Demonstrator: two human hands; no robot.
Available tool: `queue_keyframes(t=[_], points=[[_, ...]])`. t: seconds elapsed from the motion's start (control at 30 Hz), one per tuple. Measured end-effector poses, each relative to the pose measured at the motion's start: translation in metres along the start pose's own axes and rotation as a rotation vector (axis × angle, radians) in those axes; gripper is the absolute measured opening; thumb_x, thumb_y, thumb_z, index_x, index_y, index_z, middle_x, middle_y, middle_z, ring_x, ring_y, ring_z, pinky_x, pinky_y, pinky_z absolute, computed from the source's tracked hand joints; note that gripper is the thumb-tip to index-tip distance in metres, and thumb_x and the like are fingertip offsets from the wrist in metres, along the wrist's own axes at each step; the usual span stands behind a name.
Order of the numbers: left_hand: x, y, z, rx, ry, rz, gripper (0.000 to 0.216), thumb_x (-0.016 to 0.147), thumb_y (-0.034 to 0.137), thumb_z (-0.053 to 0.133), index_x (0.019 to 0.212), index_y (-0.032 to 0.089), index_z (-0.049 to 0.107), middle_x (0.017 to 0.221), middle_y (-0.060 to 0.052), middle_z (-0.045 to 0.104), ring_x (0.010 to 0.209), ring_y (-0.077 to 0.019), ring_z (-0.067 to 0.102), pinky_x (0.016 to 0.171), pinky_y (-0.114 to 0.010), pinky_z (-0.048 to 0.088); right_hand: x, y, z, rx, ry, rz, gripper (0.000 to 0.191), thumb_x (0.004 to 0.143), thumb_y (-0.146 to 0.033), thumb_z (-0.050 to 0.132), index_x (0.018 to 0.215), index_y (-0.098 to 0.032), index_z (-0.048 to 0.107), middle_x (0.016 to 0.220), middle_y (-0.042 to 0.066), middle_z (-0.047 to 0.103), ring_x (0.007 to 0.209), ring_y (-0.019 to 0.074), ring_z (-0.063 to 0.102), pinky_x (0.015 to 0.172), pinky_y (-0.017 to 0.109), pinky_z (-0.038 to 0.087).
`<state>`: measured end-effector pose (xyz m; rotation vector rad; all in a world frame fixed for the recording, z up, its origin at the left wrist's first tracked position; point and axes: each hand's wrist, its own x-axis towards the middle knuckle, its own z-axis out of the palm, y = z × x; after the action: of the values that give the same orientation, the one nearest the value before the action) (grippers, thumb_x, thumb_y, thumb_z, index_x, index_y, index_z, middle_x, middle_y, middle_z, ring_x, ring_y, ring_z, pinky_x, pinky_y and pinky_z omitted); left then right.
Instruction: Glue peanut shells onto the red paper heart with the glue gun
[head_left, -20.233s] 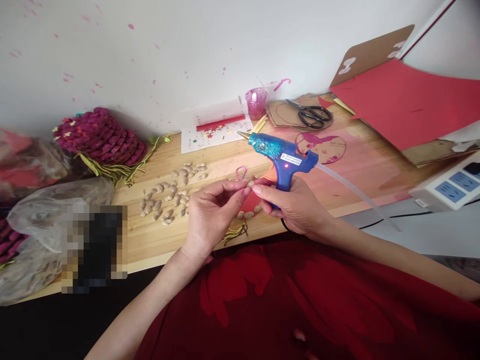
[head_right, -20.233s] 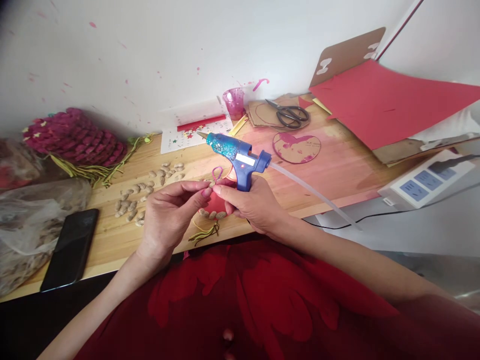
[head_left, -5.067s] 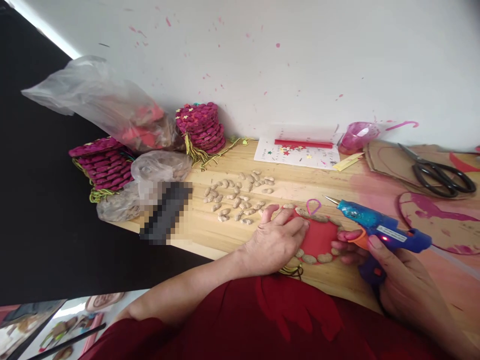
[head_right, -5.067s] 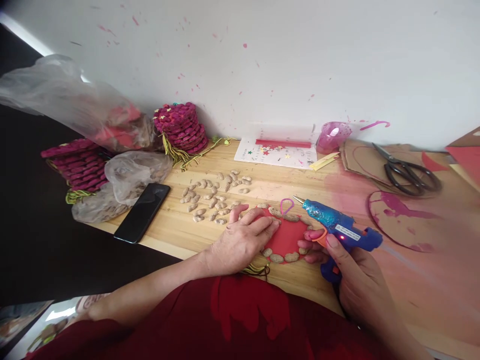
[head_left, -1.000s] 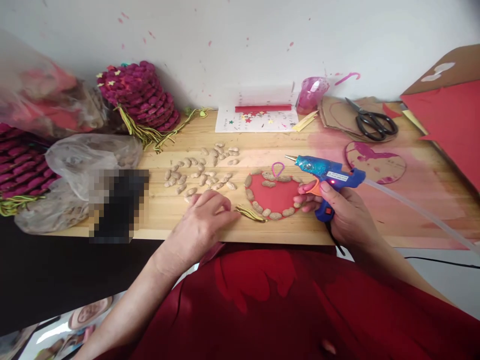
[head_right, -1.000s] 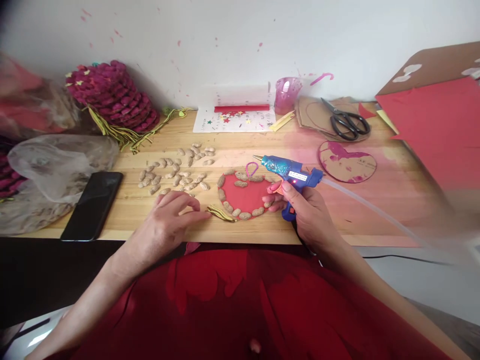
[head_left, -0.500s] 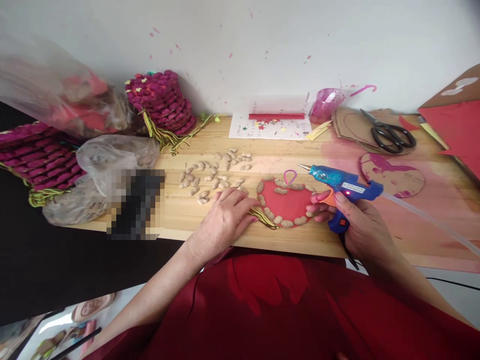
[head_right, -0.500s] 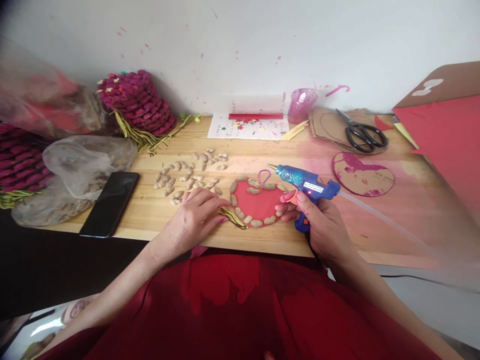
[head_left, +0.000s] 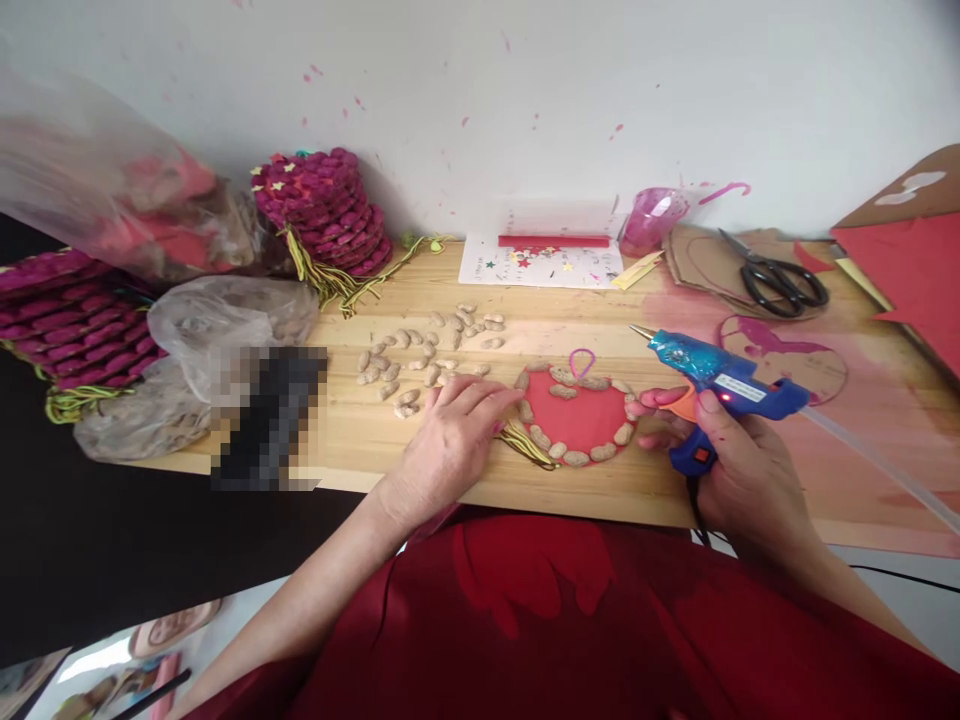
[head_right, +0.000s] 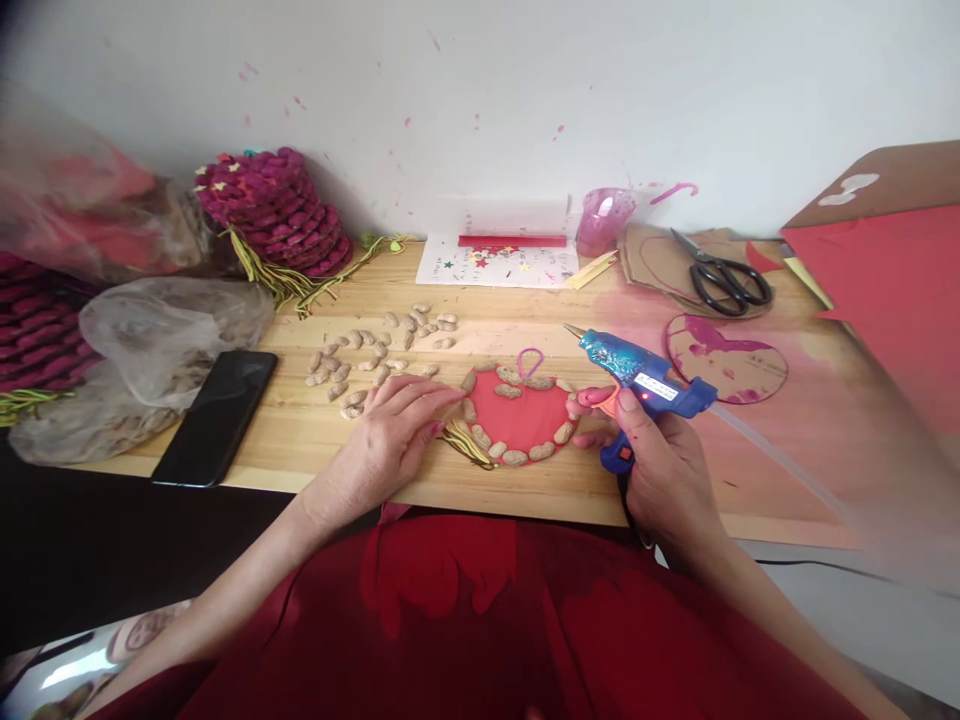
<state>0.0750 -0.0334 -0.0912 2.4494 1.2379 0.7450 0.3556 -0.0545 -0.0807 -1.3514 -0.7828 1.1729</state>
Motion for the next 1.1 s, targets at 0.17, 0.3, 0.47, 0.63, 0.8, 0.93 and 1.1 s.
queue_keyframes(t=[0.17,0.3,0.47,0.63,0.8,0.93,1.1], points=[[-0.001,0.007,-0.001,-0.024,-0.038,0.017,0.035,0.102,0.011,0.049,0.132,0.02,0.064,0.128,-0.01,0.07,0.121,-0.027,0.055,0.105,-0.051,0.042,0.002,-0.005,0.0,0.007,0.018,0.037,0.029,0.076,-0.052,0.082,0.084,-0.024,0.079,0.105,0.008,0.078,0.092,0.0277,0.077,0.074,0.037,0.067],[-0.006,0.01,-0.002,-0.024,-0.085,0.03,0.038,0.101,0.011,0.049,0.136,0.02,0.061,0.131,-0.01,0.068,0.121,-0.0259,0.054,0.105,-0.049,0.042,0.008,-0.008,0.001,0.001,0.049,0.068,0.036,0.065,-0.056,0.088,0.08,-0.024,0.08,0.098,0.01,0.078,0.083,0.0297,0.077,0.067,0.038,0.068],[-0.01,0.009,0.001,-0.013,-0.059,0.066,0.036,0.102,0.014,0.05,0.135,0.02,0.062,0.128,-0.01,0.069,0.12,-0.0257,0.054,0.103,-0.046,0.041,0.016,-0.007,0.003,-0.006,0.049,0.032,0.035,0.068,-0.056,0.087,0.084,-0.026,0.082,0.087,0.007,0.078,0.079,0.0272,0.077,0.059,0.032,0.067],[-0.013,0.006,0.002,-0.025,-0.013,0.087,0.021,0.102,0.024,0.057,0.118,0.019,0.069,0.113,-0.009,0.071,0.112,-0.0243,0.056,0.1,-0.043,0.042,0.016,-0.006,0.003,0.005,0.032,0.007,0.036,0.072,-0.057,0.085,0.083,-0.023,0.08,0.09,0.01,0.078,0.09,0.0313,0.077,0.064,0.036,0.067],[-0.013,0.006,0.003,0.004,-0.095,0.118,0.023,0.1,0.036,0.061,0.118,0.023,0.069,0.109,-0.009,0.07,0.115,-0.0276,0.054,0.1,-0.045,0.041,0.013,-0.005,0.001,-0.017,0.015,-0.002,0.035,0.076,-0.055,0.081,0.083,-0.021,0.079,0.094,0.011,0.079,0.095,0.0312,0.076,0.071,0.037,0.067],[-0.011,0.007,0.003,-0.032,-0.111,0.141,0.015,0.102,0.03,0.059,0.106,0.024,0.072,0.105,-0.008,0.069,0.114,-0.0263,0.053,0.1,-0.045,0.039,0.012,-0.004,0.0,-0.025,0.004,-0.018,0.031,0.082,-0.052,0.077,0.083,-0.021,0.078,0.092,0.01,0.078,0.093,0.03,0.077,0.071,0.038,0.066],[-0.01,0.008,0.002,-0.061,-0.095,0.147,0.017,0.101,0.028,0.06,0.112,0.022,0.071,0.106,-0.008,0.068,0.114,-0.0254,0.051,0.102,-0.044,0.039,0.012,-0.002,-0.001,-0.036,-0.001,-0.038,0.03,0.085,-0.051,0.074,0.085,-0.022,0.078,0.088,0.009,0.078,0.093,0.0293,0.077,0.073,0.037,0.066]])
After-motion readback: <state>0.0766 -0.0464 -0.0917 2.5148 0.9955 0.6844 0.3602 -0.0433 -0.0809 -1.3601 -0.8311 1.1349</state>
